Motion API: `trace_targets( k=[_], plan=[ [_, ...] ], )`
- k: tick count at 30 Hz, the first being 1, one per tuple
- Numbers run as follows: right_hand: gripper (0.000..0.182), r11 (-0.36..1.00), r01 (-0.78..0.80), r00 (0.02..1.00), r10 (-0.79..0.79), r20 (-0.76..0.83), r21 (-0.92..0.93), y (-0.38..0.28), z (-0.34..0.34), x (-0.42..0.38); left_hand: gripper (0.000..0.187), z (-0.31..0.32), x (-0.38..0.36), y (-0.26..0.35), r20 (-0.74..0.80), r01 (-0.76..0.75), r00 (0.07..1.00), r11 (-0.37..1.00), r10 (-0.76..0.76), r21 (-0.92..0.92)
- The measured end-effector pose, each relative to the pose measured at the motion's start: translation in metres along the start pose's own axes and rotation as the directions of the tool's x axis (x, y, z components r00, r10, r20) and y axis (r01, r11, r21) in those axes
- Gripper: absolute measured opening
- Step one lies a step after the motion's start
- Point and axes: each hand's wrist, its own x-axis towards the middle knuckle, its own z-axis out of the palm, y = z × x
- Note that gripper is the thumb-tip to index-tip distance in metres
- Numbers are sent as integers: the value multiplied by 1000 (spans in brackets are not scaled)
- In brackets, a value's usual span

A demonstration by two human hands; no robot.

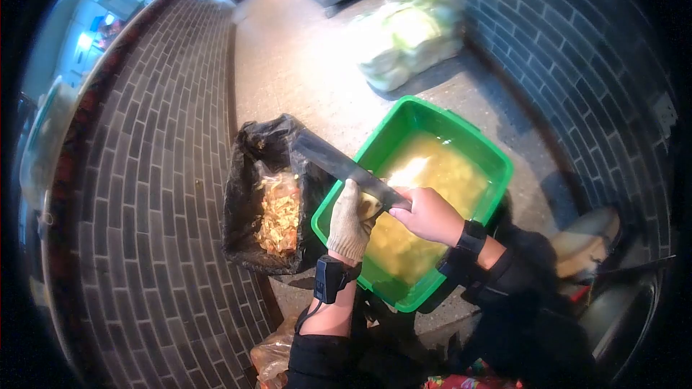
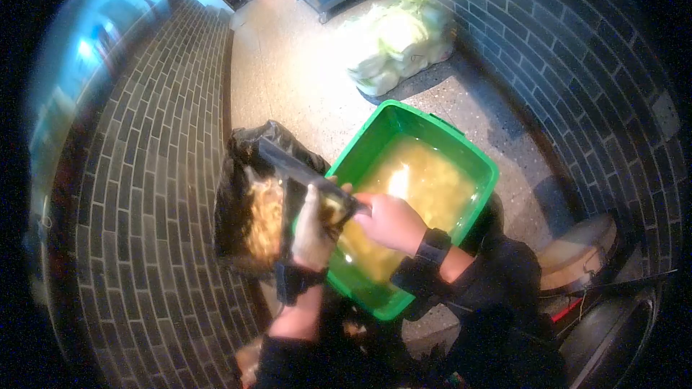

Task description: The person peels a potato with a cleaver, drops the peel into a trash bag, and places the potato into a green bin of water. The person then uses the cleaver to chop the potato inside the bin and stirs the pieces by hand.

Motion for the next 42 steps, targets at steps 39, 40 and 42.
trace_targets(
  k=[39,40,42],
  plan=[
    [22,919,-196,950,265,-167,343,-1,-65,-2,33,-2,37,-60,-97,242,968,749,-232,617],
    [22,906,-212,941,290,-174,367,-4,-67,-2,29,0,37,-44,-90,319,947,868,-308,380],
    [23,902,-237,950,293,-107,362,6,-68,3,33,6,40,-31,-215,404,915,798,-342,448]
  ],
)
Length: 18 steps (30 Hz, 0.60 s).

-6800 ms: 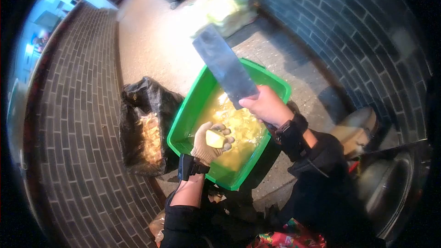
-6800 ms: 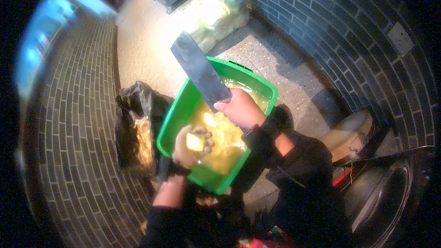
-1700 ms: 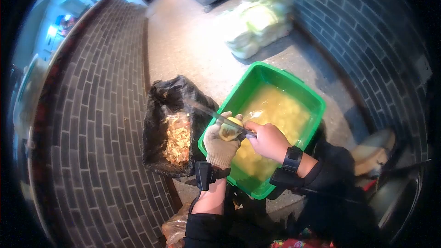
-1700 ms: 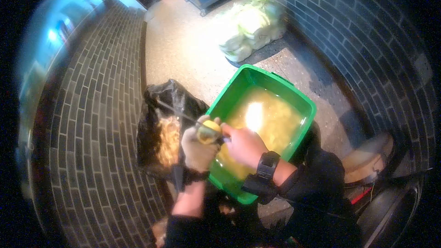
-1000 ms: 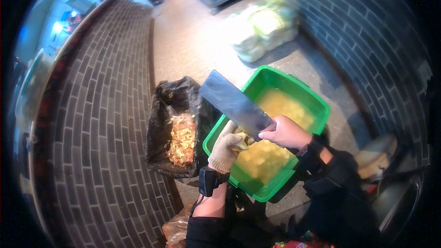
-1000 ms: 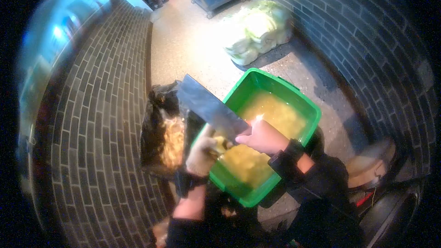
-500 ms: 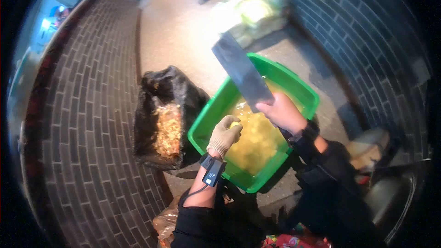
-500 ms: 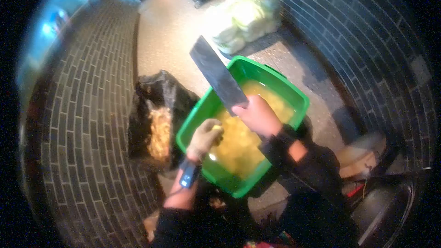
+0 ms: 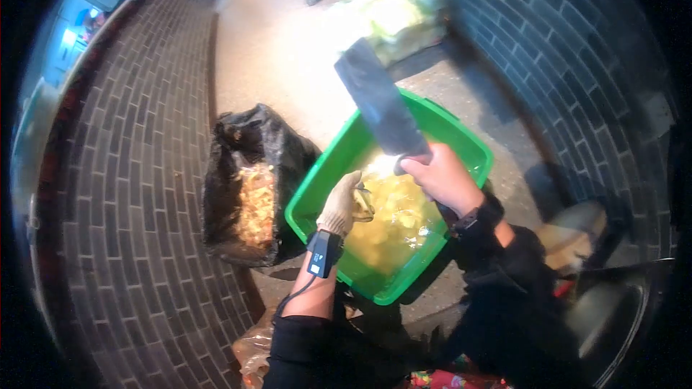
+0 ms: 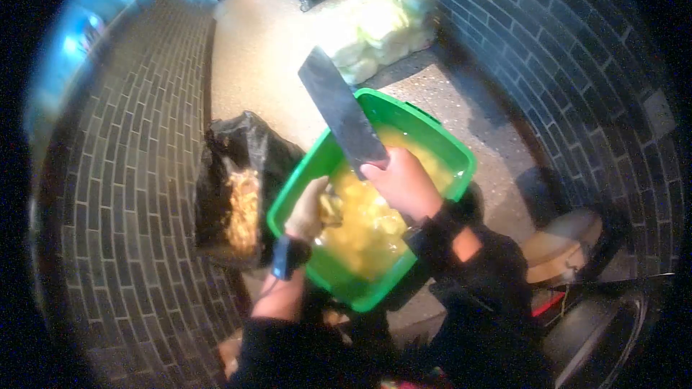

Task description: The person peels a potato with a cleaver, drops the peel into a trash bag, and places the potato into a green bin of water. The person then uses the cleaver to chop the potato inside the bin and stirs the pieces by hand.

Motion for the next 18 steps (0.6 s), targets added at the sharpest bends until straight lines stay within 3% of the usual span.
trace_targets(
  k=[2,3,4,7,8,10,14,16,18],
  plan=[
    [25,998,67,998,-67,-10,-16,5,1,-1,35,-4,3,-4,-37,5,999,948,-18,-317],
    [27,993,111,993,-112,-23,-49,7,1,-1,37,-4,-3,-1,36,-3,999,910,19,-415],
    [27,993,107,994,-108,-34,-47,7,1,-3,37,-2,-7,3,45,4,999,913,16,-408],
    [30,991,95,995,-97,-16,-92,8,4,-2,36,-7,-13,9,255,31,954,790,160,-613],
    [30,991,101,995,-103,-15,-90,6,5,-3,36,-8,-13,9,253,25,953,791,165,-611],
    [31,996,-10,1000,10,9,-83,-3,8,-7,37,-9,-17,11,145,-150,954,837,263,-526],
    [44,993,80,996,-77,43,-91,7,17,-2,36,-15,-21,14,115,-210,945,835,307,-508],
    [29,989,90,996,-92,-7,-117,9,22,-1,36,-18,-21,12,118,-237,930,814,348,-530],
    [28,982,144,989,-146,-8,-124,18,27,5,32,-22,-20,11,89,-260,927,798,363,-543]
  ],
)
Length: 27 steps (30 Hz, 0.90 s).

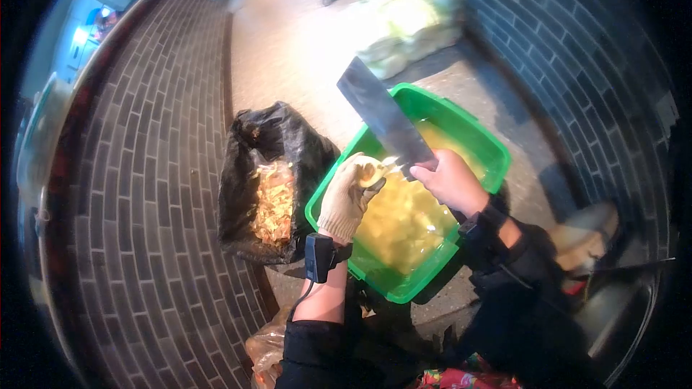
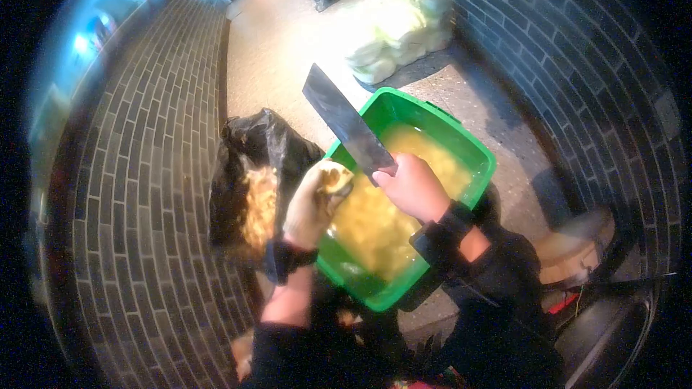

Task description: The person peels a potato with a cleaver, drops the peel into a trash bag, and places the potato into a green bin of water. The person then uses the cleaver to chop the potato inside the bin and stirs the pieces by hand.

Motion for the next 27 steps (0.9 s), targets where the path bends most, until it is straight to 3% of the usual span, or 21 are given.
trace_targets(
  k=[2,4,5,7,9,12,17,19,21,25,27],
  plan=[
    [27,999,53,999,-53,-7,-6,2,3,1,30,-4,-1,4,2,4,1000,1000,-4,21],
    [27,992,-121,991,119,69,24,-17,0,-5,28,-7,-4,8,3,10,1000,999,-10,43],
    [27,993,-118,990,116,74,22,-16,3,-5,26,-7,-5,9,11,4,1000,1000,-4,0],
    [27,998,-64,996,66,57,-26,-11,6,-3,24,0,-9,13,17,-7,1000,999,7,-45],
    [28,998,-36,997,39,59,-54,-5,7,-1,21,8,-10,16,-136,15,990,991,-33,-130],
    [28,999,-23,997,27,73,-49,-2,10,0,21,-6,-10,19,-43,96,993,965,-110,-242],
    [28,1000,-6,997,8,78,-26,6,17,-2,31,-10,-11,20,-135,106,981,967,-139,-231],
    [29,996,59,991,-66,113,69,17,22,1,37,-14,-8,16,-161,101,977,971,-137,-215],
    [30,999,46,993,-47,113,10,16,22,0,41,-21,-7,15,30,192,977,823,-209,-534],
    [32,997,51,991,-44,129,-55,1,19,-6,40,-14,-10,15,23,217,969,808,-245,-548],
    [31,995,89,991,-84,108,-40,9,21,-3,37,-2,-13,16,-102,150,972,894,-211,-422]
  ],
)
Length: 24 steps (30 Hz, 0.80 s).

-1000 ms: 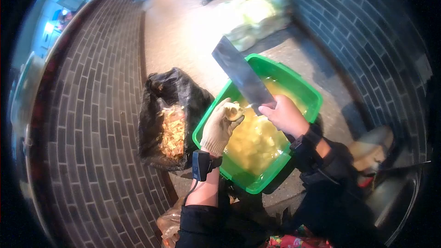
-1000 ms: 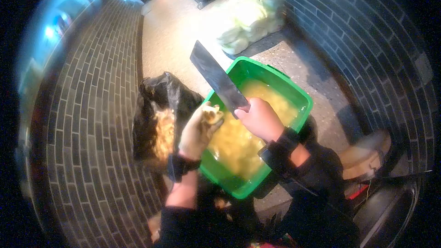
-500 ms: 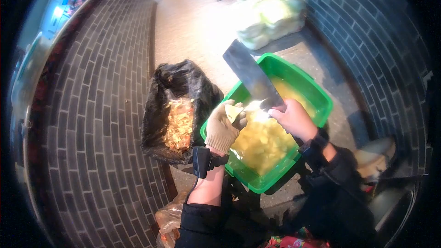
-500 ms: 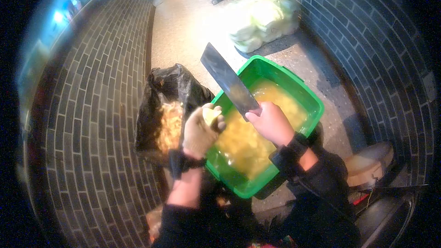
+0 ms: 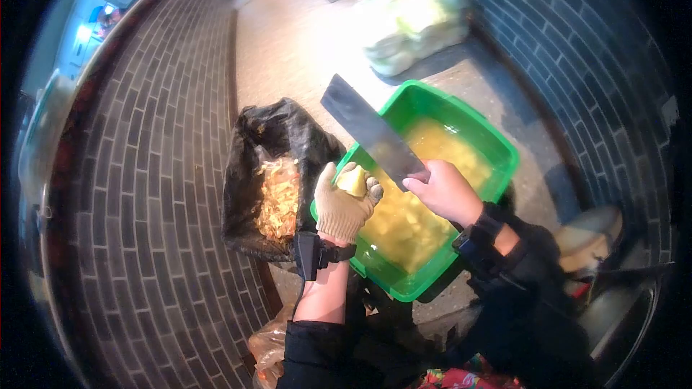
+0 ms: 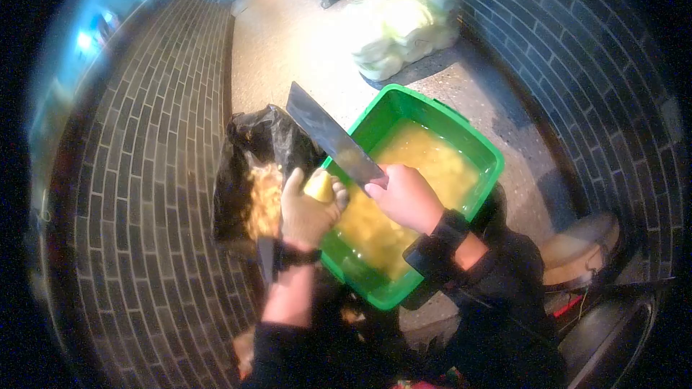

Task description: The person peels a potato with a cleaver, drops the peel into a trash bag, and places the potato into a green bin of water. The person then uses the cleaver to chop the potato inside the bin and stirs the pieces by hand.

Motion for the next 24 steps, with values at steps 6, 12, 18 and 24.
trace_targets(
  k=[6,12,18,24],
  plan=[
    [31,999,13,999,-15,-45,-51,2,-1,-3,25,-3,11,-5,28,-148,989,979,146,138],
    [30,986,18,1000,-15,20,-167,8,-7,-1,17,-4,5,-7,99,-136,989,915,106,380],
    [17,995,-98,995,98,-18,24,-12,-11,1,12,5,8,0,178,-287,957,846,230,450],
    [27,986,-167,986,166,-11,-10,3,-10,-4,24,-7,3,3,120,-430,901,822,417,374]
  ],
)
